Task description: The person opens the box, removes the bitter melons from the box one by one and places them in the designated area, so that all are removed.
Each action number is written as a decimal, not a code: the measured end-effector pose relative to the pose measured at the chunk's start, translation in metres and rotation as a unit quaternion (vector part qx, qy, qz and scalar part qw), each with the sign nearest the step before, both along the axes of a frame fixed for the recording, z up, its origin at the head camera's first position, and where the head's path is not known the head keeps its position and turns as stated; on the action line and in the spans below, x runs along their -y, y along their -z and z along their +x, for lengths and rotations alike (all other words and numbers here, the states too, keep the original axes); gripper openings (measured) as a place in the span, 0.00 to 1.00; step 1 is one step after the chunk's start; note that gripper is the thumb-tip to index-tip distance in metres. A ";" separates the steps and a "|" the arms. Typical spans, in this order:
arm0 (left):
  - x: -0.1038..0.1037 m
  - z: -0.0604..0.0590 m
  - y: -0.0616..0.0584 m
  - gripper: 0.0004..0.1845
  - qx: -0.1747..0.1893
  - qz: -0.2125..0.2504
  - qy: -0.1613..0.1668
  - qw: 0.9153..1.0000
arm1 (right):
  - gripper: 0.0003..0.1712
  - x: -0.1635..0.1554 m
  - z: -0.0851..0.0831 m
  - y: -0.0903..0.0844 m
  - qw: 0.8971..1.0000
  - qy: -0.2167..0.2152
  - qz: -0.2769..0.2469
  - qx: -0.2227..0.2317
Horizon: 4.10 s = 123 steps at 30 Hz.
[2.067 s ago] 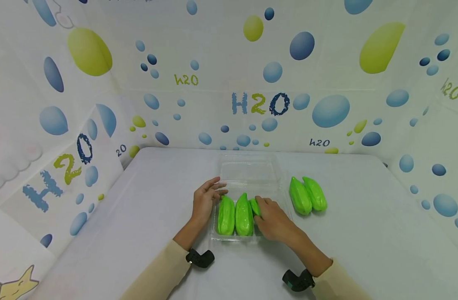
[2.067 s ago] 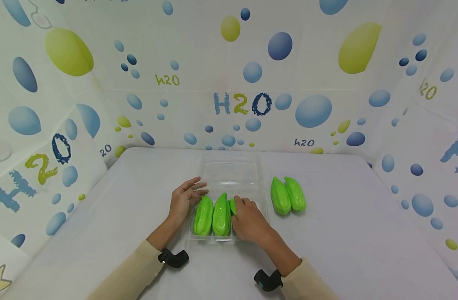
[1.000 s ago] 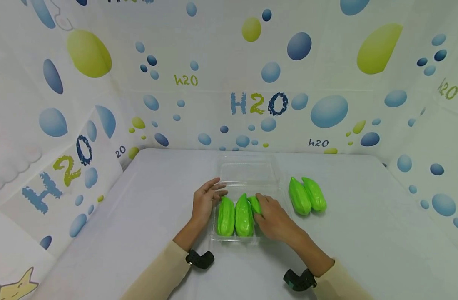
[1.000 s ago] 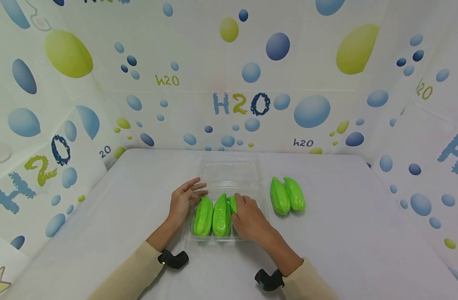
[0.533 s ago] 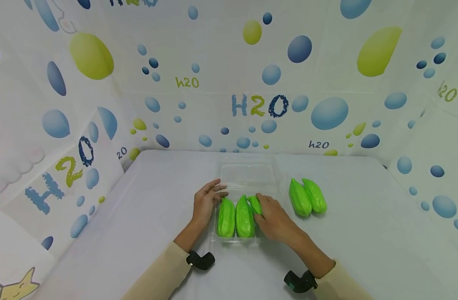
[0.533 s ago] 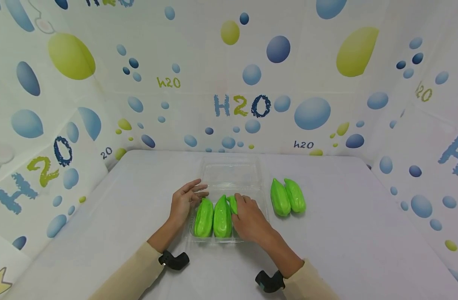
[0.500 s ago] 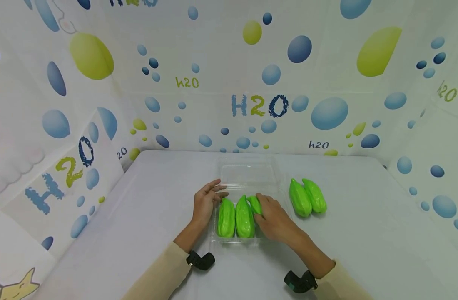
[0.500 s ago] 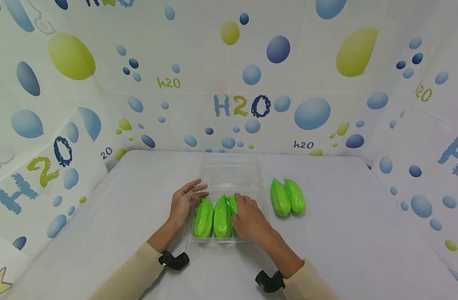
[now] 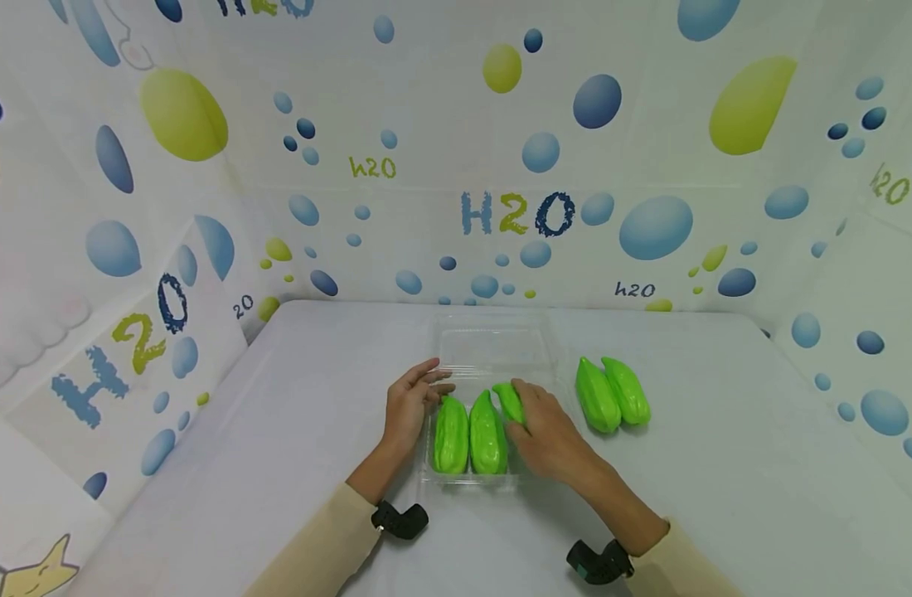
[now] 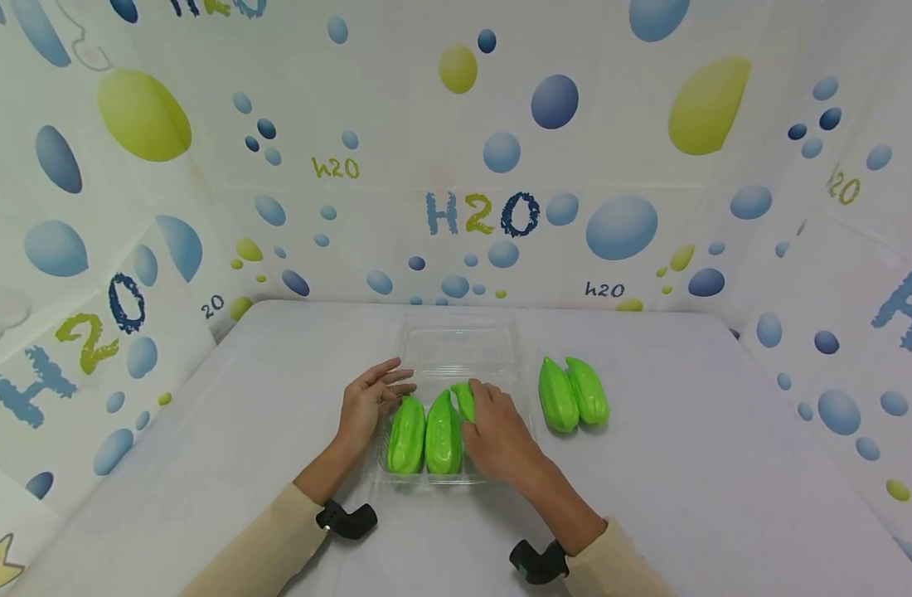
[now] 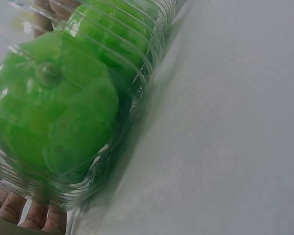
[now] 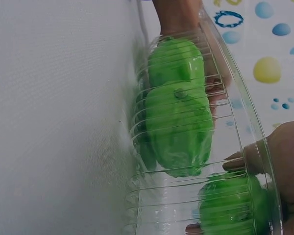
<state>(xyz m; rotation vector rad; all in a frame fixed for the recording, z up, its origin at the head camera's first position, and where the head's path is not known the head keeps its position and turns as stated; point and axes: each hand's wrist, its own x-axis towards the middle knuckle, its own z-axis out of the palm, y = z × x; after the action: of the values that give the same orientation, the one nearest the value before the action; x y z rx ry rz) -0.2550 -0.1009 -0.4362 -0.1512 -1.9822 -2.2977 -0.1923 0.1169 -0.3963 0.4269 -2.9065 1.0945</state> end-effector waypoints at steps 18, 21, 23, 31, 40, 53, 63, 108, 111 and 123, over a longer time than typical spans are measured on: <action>0.000 0.000 0.000 0.29 0.003 0.004 0.003 1.000 | 0.37 -0.005 -0.001 -0.004 0.999 0.018 -0.033 -0.032; 0.000 0.001 -0.001 0.29 0.002 0.000 0.001 1.000 | 0.38 -0.007 -0.003 -0.005 0.998 0.025 -0.038 -0.040; 0.000 0.001 -0.002 0.29 0.002 -0.003 0.000 1.000 | 0.38 -0.008 -0.004 -0.005 0.998 0.030 -0.044 -0.044; 0.002 0.000 -0.001 0.29 0.002 -0.006 -0.006 1.000 | 0.37 -0.012 -0.011 -0.006 0.995 0.042 -0.065 -0.069; 0.000 0.000 -0.001 0.29 0.003 -0.024 -0.005 1.000 | 0.37 -0.023 -0.015 -0.008 0.990 0.073 -0.075 -0.094; 0.000 0.000 -0.001 0.29 0.008 -0.026 -0.005 1.000 | 0.37 -0.038 -0.021 -0.012 0.983 0.114 -0.095 -0.108; 0.001 -0.001 0.001 0.28 0.004 -0.034 -0.003 0.999 | 0.36 -0.057 -0.028 -0.018 0.972 0.166 -0.113 -0.120; 0.000 0.000 0.000 0.29 0.006 -0.021 -0.008 1.000 | 0.34 -0.115 -0.042 -0.019 0.937 0.268 -0.194 -0.114; 0.000 0.000 -0.001 0.30 0.005 -0.019 -0.008 1.000 | 0.34 -0.117 -0.043 -0.019 0.933 0.274 -0.203 -0.115; 0.001 -0.001 -0.001 0.29 0.005 -0.012 -0.005 1.000 | 0.32 -0.127 -0.043 -0.019 0.923 0.303 -0.213 -0.108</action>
<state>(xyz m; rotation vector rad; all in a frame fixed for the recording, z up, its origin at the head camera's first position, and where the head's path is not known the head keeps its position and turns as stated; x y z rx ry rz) -0.2557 -0.1016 -0.4352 -0.1327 -2.0115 -2.2735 -0.2356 0.2443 -0.3772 -0.3234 -2.2519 1.3806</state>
